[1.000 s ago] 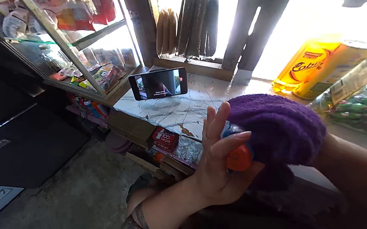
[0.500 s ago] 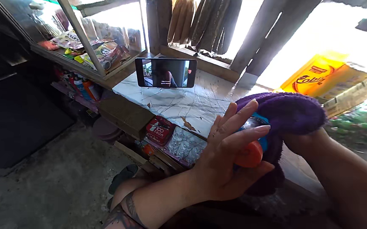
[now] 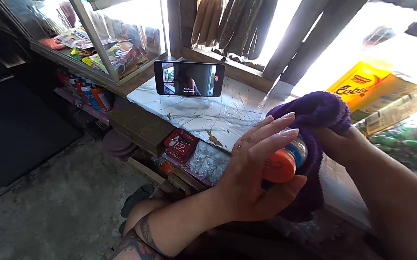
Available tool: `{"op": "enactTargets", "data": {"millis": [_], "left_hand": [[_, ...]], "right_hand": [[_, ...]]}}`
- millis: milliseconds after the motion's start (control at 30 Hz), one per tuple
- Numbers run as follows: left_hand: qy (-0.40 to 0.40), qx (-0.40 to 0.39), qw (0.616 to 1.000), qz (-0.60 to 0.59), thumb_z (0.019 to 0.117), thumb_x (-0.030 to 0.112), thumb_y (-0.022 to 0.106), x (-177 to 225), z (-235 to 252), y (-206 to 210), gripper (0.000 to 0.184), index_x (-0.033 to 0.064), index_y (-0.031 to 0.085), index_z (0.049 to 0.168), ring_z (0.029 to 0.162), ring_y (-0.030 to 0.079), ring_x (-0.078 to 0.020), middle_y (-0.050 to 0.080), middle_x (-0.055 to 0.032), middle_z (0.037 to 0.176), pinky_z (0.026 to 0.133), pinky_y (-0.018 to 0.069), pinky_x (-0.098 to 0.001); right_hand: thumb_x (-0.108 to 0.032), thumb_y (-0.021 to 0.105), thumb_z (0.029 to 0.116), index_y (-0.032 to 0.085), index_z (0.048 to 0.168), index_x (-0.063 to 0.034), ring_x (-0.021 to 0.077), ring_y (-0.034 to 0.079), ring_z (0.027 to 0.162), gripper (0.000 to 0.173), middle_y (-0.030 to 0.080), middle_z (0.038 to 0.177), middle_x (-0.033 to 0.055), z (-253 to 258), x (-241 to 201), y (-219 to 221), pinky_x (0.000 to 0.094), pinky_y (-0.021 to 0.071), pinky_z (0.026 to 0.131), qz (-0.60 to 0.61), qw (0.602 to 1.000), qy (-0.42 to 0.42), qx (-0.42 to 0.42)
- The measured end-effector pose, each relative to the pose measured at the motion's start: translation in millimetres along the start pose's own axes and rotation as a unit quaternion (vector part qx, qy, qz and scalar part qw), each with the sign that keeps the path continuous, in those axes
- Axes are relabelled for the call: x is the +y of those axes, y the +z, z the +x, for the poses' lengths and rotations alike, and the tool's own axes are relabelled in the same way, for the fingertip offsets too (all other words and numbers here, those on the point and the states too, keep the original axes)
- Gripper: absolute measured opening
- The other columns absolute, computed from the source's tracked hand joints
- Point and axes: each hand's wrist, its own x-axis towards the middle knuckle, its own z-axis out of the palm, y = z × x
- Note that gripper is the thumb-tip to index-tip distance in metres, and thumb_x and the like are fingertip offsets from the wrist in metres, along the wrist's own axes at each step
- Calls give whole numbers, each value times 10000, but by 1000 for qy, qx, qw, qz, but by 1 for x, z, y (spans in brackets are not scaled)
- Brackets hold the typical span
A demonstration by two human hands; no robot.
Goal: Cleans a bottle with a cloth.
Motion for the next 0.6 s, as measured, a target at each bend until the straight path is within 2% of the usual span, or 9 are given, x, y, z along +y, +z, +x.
{"op": "enactTargets", "data": {"millis": [133,267,367,433,500,600], "left_hand": [[-4,3,1000,-4,998,241,600,0,0,0,593,172,309,1511,1464,392,-276,420,-129,1567,1196,338,-502],[-10,3,1000,21,995,265,610,1,-2,-1,641,201,269,1534,1463,388,-270,387,-129,1584,1177,363,-497],[-20,7,997,72,986,287,614,3,-1,-3,642,197,284,1530,1446,410,-288,381,-145,1583,1140,401,-512],[-26,21,991,127,976,305,625,5,-1,-4,612,188,341,1505,1384,451,-271,406,-149,1535,1097,429,-478],[-23,35,982,182,968,322,628,6,-1,-5,562,186,409,1468,1339,447,-232,421,-130,1465,1087,406,-417],[-27,39,980,195,973,325,627,5,1,-8,543,170,435,1458,1240,502,-188,454,-136,1369,1001,472,-329]], "right_hand": [[-247,579,970,621,1072,-216,-134,605,888,115,641,925,-192,2,-5,0,108,525,811,10,999,43,0],[-280,573,983,608,1068,-234,-134,606,826,103,634,879,-200,2,-7,-2,102,526,757,13,995,102,4],[-284,563,978,605,1074,-240,-118,614,809,114,640,874,-192,3,-6,-3,111,531,733,22,992,120,1],[-286,552,989,608,1080,-242,-106,618,809,115,642,875,-184,3,-6,-4,124,535,734,27,991,132,-3],[-299,554,980,605,1064,-251,-100,622,788,109,643,856,-183,4,-6,-3,131,538,712,32,989,144,1],[-304,546,990,613,1069,-248,-91,624,789,118,646,864,-174,5,-6,-4,139,541,705,28,988,154,-2]]}}
